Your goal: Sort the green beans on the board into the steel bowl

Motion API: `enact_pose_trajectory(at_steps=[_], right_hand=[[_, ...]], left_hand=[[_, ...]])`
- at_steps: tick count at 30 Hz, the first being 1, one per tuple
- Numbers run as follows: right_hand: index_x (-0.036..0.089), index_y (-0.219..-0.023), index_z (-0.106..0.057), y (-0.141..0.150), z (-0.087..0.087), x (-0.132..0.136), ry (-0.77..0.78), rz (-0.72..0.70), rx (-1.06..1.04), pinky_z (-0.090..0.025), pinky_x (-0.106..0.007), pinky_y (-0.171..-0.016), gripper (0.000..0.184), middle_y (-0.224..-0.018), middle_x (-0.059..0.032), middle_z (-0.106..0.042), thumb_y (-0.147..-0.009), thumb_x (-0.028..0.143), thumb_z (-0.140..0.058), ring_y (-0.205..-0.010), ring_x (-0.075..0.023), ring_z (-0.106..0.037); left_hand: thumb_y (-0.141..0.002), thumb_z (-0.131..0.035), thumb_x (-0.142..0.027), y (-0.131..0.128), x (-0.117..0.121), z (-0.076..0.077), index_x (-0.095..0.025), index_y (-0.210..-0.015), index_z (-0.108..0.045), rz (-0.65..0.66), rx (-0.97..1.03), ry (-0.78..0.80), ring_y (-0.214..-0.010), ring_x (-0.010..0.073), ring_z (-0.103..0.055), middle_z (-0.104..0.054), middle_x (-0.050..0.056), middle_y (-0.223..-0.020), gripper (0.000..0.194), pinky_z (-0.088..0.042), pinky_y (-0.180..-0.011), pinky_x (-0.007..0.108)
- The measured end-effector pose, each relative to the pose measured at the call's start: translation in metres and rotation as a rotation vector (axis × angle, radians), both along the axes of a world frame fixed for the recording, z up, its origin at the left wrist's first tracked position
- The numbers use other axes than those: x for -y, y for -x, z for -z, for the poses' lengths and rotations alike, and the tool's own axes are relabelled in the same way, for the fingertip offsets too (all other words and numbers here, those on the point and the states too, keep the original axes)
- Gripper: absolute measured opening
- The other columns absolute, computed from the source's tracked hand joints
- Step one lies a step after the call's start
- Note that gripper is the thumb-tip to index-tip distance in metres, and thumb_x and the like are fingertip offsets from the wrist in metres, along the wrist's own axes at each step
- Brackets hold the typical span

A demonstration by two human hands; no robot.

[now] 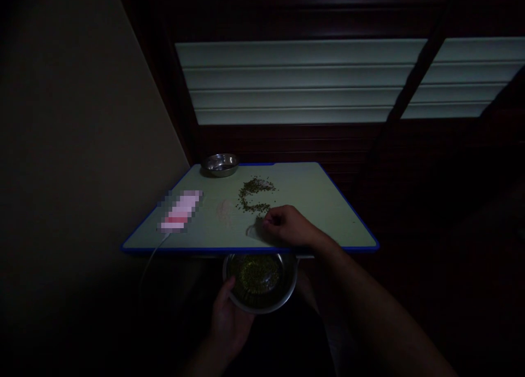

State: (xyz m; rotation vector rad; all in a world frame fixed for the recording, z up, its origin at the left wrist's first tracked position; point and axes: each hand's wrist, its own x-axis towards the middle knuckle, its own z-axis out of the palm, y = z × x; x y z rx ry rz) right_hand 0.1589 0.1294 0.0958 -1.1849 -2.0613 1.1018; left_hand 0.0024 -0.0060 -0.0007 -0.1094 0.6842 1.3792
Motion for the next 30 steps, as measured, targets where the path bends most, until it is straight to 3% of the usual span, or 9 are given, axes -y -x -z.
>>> enact_pose_trajectory(at_steps=[4, 9, 14, 19, 25, 30], right_hand=[[0.016, -0.072, -0.062, -0.001, 0.006, -0.014, -0.079, 0.285, -0.012, -0.038, -0.024, -0.054, 0.023, -0.064, -0.0018, -0.06, -0.076, 0.038, -0.059, -0.06, -0.0128, -0.049], [0.015, -0.071, -0.065, -0.001, 0.008, -0.022, -0.134, 0.398, 0.084, -0.039, -0.025, -0.057, 0.02, -0.067, -0.0045, -0.064, -0.075, 0.033, -0.057, -0.063, -0.0144, -0.054], [0.015, -0.072, -0.067, 0.003, 0.011, -0.023, -0.16, 0.363, 0.104, -0.039, -0.024, -0.056, 0.02, -0.067, -0.0045, -0.065, -0.074, 0.033, -0.058, -0.062, -0.0142, -0.055], [0.015, -0.072, -0.065, 0.007, 0.012, -0.017, -0.039, 0.23, 0.001, -0.037, -0.024, -0.051, 0.024, -0.062, -0.0013, -0.059, -0.072, 0.038, -0.06, -0.056, -0.0119, -0.048], [0.016, -0.066, -0.06, 0.005, 0.013, -0.014, -0.01, 0.324, -0.094, -0.034, -0.024, -0.049, 0.024, -0.057, 0.0015, -0.052, -0.068, 0.04, -0.06, -0.053, -0.0108, -0.043], [0.016, -0.067, -0.06, 0.001, 0.013, -0.008, 0.023, 0.153, -0.102, -0.035, -0.024, -0.052, 0.019, -0.059, 0.0016, -0.053, -0.066, 0.035, -0.062, -0.054, -0.0103, -0.043]], left_hand=[[-0.086, -0.058, -0.027, 0.0, 0.0, 0.001, -0.021, -0.123, -0.065, 0.012, 0.005, 0.012, -0.102, 0.0261, -0.07, -0.078, 0.006, -0.1, 0.038, -0.045, -0.103, 0.048], [-0.087, -0.056, -0.027, 0.001, 0.0, 0.004, -0.02, -0.116, -0.069, 0.0, 0.022, 0.015, -0.1, 0.0256, -0.07, -0.079, 0.006, -0.098, 0.032, -0.045, -0.103, 0.048], [-0.086, -0.058, -0.026, 0.001, 0.0, 0.003, -0.017, -0.116, -0.068, 0.006, 0.018, 0.029, -0.101, 0.0266, -0.07, -0.079, 0.008, -0.099, 0.033, -0.045, -0.103, 0.048], [-0.086, -0.058, -0.027, 0.0, 0.0, 0.004, -0.018, -0.118, -0.068, -0.003, 0.016, 0.025, -0.102, 0.0269, -0.07, -0.078, 0.008, -0.101, 0.035, -0.046, -0.102, 0.048], [-0.086, -0.059, -0.028, 0.001, 0.001, 0.006, -0.022, -0.12, -0.067, 0.004, 0.031, 0.018, -0.104, 0.0267, -0.069, -0.078, 0.007, -0.103, 0.036, -0.046, -0.102, 0.048], [-0.086, -0.059, -0.028, 0.002, 0.003, 0.006, -0.022, -0.123, -0.066, 0.007, 0.021, 0.014, -0.103, 0.027, -0.069, -0.078, 0.007, -0.104, 0.038, -0.045, -0.102, 0.049]])
